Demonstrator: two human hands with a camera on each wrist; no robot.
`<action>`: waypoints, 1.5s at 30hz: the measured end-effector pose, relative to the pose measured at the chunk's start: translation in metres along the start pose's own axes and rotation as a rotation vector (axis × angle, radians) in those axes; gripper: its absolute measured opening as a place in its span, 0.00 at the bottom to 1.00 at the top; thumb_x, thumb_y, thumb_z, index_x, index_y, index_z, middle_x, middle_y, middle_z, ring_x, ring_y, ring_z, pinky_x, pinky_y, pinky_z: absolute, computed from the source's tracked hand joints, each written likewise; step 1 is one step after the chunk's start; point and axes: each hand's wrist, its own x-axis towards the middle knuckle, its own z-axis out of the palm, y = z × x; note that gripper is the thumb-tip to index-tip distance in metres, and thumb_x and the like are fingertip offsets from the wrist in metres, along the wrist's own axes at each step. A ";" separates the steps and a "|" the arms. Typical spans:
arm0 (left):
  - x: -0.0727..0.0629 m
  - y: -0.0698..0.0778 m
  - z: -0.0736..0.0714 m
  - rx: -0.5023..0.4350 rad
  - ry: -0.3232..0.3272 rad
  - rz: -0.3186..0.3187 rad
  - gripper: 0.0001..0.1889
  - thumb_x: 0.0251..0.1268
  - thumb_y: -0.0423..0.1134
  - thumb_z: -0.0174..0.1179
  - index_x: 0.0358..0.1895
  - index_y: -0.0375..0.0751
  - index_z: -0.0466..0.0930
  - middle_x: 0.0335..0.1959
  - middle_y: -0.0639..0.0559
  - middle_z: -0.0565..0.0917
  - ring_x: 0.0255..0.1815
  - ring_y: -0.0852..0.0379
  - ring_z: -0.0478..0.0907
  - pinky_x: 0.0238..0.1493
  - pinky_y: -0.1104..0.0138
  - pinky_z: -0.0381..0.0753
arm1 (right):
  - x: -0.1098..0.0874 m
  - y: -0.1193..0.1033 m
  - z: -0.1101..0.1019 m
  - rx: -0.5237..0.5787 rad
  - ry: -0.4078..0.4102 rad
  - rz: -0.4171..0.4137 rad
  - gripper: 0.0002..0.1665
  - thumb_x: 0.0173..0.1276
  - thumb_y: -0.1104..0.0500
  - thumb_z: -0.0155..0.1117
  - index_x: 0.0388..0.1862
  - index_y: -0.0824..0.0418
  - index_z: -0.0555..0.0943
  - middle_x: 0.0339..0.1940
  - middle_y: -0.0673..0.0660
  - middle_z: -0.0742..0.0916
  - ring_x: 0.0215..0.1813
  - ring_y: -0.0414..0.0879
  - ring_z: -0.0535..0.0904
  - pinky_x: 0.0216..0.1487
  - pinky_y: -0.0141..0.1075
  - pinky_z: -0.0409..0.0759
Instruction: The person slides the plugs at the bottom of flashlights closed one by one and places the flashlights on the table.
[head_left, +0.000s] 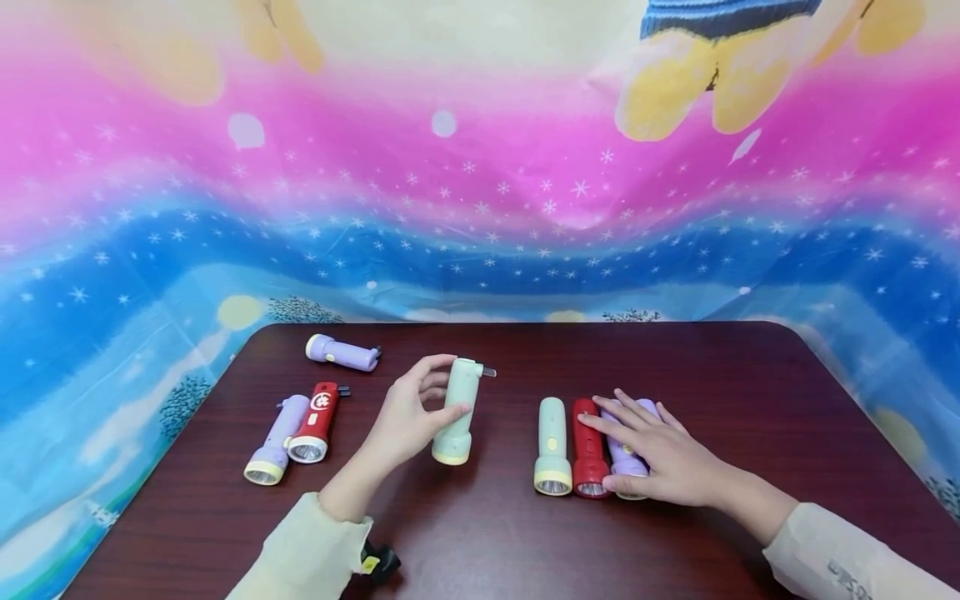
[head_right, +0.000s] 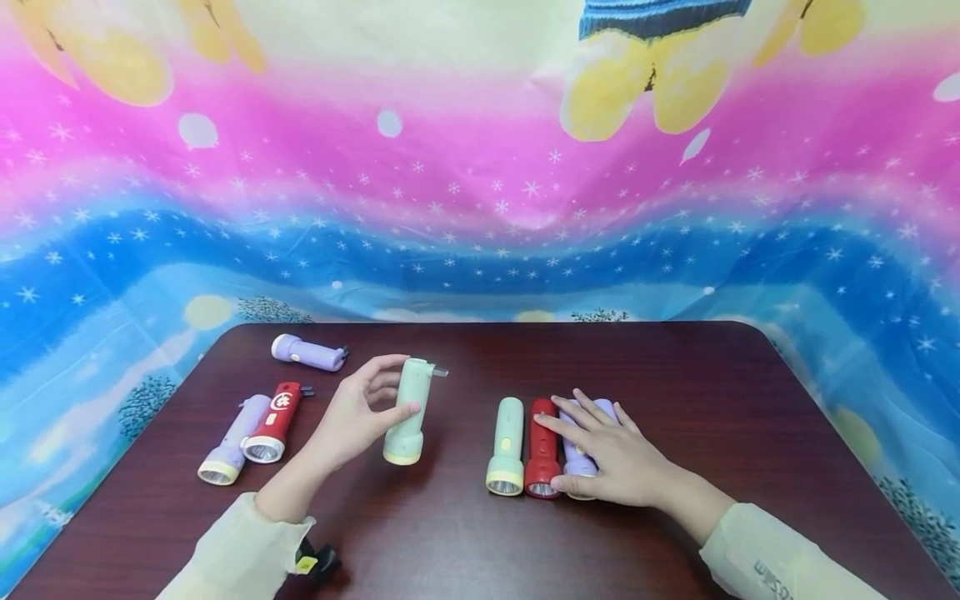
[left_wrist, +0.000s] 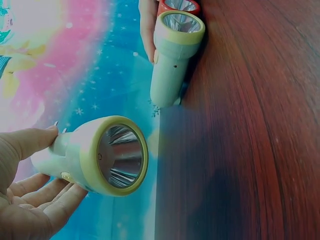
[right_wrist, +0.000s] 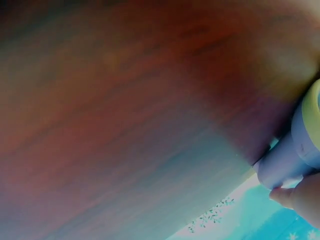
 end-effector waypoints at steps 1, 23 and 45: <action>0.000 0.001 0.001 -0.003 0.001 0.002 0.33 0.54 0.29 0.72 0.65 0.41 0.72 0.51 0.42 0.86 0.47 0.49 0.85 0.56 0.55 0.83 | 0.000 0.000 0.000 0.008 -0.004 0.006 0.46 0.59 0.32 0.67 0.76 0.36 0.64 0.79 0.54 0.67 0.78 0.65 0.57 0.65 0.76 0.53; 0.004 0.010 0.025 -0.104 -0.017 0.008 0.32 0.53 0.31 0.74 0.63 0.46 0.73 0.49 0.44 0.86 0.44 0.49 0.86 0.46 0.58 0.87 | 0.016 -0.016 -0.018 0.244 0.017 -0.015 0.48 0.61 0.41 0.72 0.78 0.43 0.62 0.78 0.57 0.68 0.78 0.70 0.55 0.62 0.79 0.56; 0.010 0.021 0.051 -0.204 -0.007 0.049 0.32 0.54 0.29 0.72 0.62 0.42 0.69 0.51 0.41 0.85 0.44 0.44 0.86 0.50 0.50 0.85 | 0.059 -0.046 -0.026 0.490 0.142 -0.113 0.55 0.60 0.56 0.76 0.80 0.43 0.55 0.72 0.52 0.75 0.75 0.51 0.68 0.67 0.61 0.71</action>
